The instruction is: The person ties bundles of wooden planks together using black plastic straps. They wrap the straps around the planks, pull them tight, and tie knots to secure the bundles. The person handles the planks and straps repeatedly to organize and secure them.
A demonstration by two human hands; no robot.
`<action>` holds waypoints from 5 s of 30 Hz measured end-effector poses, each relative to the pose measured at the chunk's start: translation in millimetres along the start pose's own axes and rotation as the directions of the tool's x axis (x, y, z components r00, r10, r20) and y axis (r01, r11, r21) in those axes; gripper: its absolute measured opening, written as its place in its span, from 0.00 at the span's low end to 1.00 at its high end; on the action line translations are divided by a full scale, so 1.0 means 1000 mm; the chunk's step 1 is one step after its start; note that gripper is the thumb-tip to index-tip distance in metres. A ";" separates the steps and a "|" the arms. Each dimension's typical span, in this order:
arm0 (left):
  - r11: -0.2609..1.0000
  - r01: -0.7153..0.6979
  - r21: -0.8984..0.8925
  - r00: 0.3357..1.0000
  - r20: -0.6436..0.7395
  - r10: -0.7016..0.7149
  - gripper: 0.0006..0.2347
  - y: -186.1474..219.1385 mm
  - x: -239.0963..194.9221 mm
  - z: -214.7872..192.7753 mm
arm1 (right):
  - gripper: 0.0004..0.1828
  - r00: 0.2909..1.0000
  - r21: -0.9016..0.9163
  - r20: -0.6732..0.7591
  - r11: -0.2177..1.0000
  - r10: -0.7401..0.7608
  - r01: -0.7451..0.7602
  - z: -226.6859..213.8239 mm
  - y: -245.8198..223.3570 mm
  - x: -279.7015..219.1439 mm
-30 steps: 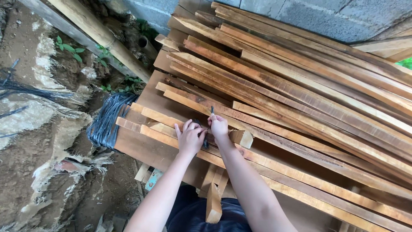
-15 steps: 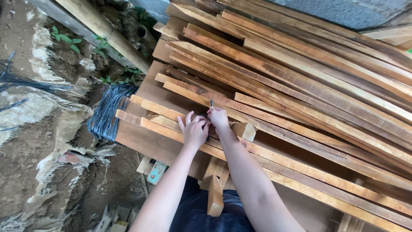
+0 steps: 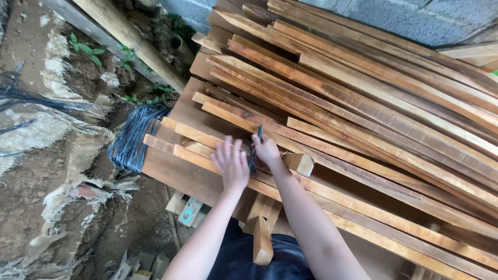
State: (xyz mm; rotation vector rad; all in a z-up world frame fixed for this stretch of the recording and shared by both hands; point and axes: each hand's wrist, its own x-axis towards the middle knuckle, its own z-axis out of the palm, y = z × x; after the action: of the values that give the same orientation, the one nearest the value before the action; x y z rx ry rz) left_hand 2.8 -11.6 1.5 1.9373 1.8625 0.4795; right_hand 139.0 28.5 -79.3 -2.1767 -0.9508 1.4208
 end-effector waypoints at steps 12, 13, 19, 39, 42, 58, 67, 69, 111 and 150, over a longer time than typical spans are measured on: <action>0.272 0.545 -0.793 0.611 0.154 -0.776 0.41 -0.001 -0.050 0.011 | 0.58 0.899 -0.387 0.406 0.922 0.167 0.003 -0.055 -0.094 -0.101; 0.271 0.548 -0.792 0.611 0.157 -0.776 0.41 0.024 -0.045 -0.011 | 0.58 0.898 -0.388 0.404 0.922 0.171 0.000 -0.057 -0.100 -0.104; -0.299 0.506 -0.809 0.456 0.546 -0.703 0.41 0.064 -0.034 -0.033 | 0.60 0.894 -0.329 0.419 0.944 0.157 -0.012 -0.051 -0.097 -0.097; -0.172 0.730 -0.661 0.484 0.679 -0.552 0.49 0.020 -0.036 -0.036 | 0.46 0.985 -0.483 0.128 0.860 -0.115 0.163 -0.034 -0.073 -0.098; -0.084 0.786 -0.612 0.496 0.706 -0.505 0.52 0.018 -0.036 -0.060 | 0.44 0.857 -0.413 -0.137 0.816 -0.496 0.406 -0.022 -0.047 -0.104; 0.540 0.620 -0.569 0.784 0.481 -0.393 0.26 -0.243 -0.031 0.022 | 0.16 0.471 -0.559 -0.067 0.424 -0.880 0.713 0.056 -0.118 -0.123; 0.792 0.604 -0.089 0.796 0.029 -0.605 0.12 -0.427 0.059 -0.046 | 0.14 0.652 0.007 0.296 0.684 -0.698 0.729 0.245 -0.182 -0.123; 0.923 0.361 -0.131 0.910 -0.166 -0.379 0.04 -0.433 0.076 -0.084 | 0.17 0.837 -0.021 0.219 0.855 -0.502 0.518 0.288 -0.182 -0.108; 0.978 0.011 -0.208 0.953 0.297 0.052 0.06 -0.468 0.122 -0.111 | 0.15 0.971 0.210 -0.092 0.949 -0.219 0.234 0.351 -0.227 -0.047; 0.755 -0.638 0.152 0.700 0.522 0.487 0.27 0.027 -0.089 -0.010 | 0.09 0.428 -0.704 -0.619 0.707 -0.658 0.068 -0.153 0.224 -0.251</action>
State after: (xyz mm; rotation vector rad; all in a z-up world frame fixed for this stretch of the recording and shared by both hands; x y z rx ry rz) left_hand 16.9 -100.9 26.7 2.5817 1.0528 -0.1425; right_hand 286.5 -298.3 9.2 -2.3368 -1.4301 -0.3412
